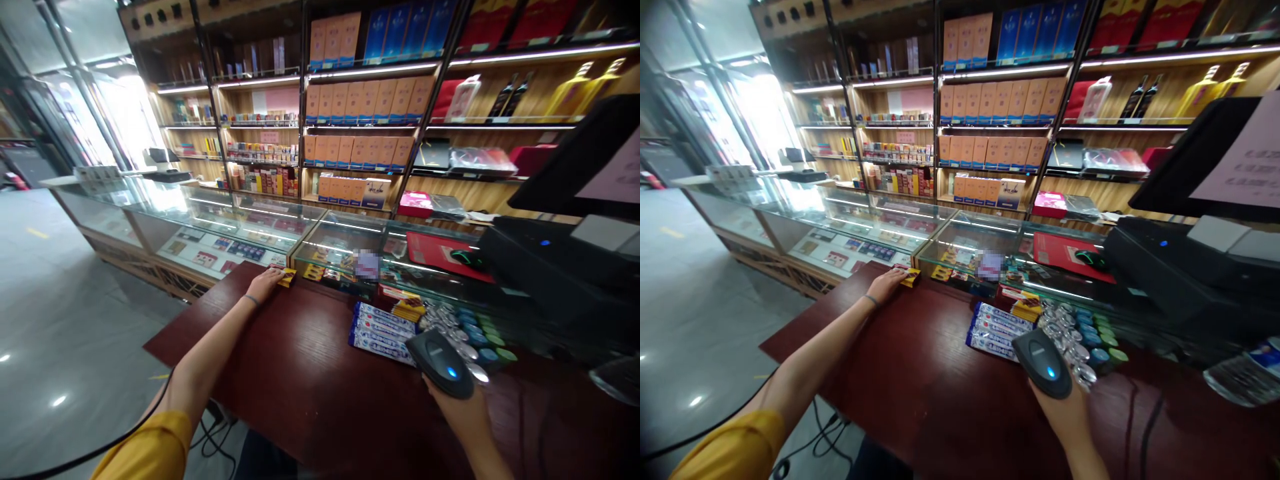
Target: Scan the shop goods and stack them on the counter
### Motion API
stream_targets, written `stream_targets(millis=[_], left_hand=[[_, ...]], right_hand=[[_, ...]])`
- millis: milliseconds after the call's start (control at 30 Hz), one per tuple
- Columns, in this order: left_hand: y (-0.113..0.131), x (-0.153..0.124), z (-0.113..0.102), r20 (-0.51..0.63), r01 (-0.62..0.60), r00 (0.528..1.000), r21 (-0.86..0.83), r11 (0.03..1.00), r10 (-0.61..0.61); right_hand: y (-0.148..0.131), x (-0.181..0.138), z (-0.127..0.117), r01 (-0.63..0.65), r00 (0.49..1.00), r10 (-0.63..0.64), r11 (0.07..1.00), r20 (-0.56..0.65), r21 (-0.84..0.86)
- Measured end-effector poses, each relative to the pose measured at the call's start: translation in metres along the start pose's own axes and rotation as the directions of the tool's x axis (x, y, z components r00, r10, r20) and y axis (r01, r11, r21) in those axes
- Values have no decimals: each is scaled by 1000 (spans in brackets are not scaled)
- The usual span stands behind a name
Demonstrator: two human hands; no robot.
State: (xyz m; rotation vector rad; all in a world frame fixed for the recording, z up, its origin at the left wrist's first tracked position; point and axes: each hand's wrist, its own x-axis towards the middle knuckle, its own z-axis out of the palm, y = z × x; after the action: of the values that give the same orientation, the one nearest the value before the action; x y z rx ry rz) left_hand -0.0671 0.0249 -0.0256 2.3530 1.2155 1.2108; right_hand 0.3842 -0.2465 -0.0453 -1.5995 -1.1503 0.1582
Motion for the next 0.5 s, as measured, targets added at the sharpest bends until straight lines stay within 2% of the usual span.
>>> stream_targets(millis=[167,300,500], left_hand=[[-13,3,4,33,8,999,-20,1000,-8],[-19,6,7,11,10,1000,-7,1000,-10],[-18,5,10,49,13,999,81,997,-18]], right_hand=[[-3,1,1,50,998,-49,998,26,-44],[2,4,0,24,998,-21,999,67,-43],[0,3,0,37,998,-35,998,47,-50]])
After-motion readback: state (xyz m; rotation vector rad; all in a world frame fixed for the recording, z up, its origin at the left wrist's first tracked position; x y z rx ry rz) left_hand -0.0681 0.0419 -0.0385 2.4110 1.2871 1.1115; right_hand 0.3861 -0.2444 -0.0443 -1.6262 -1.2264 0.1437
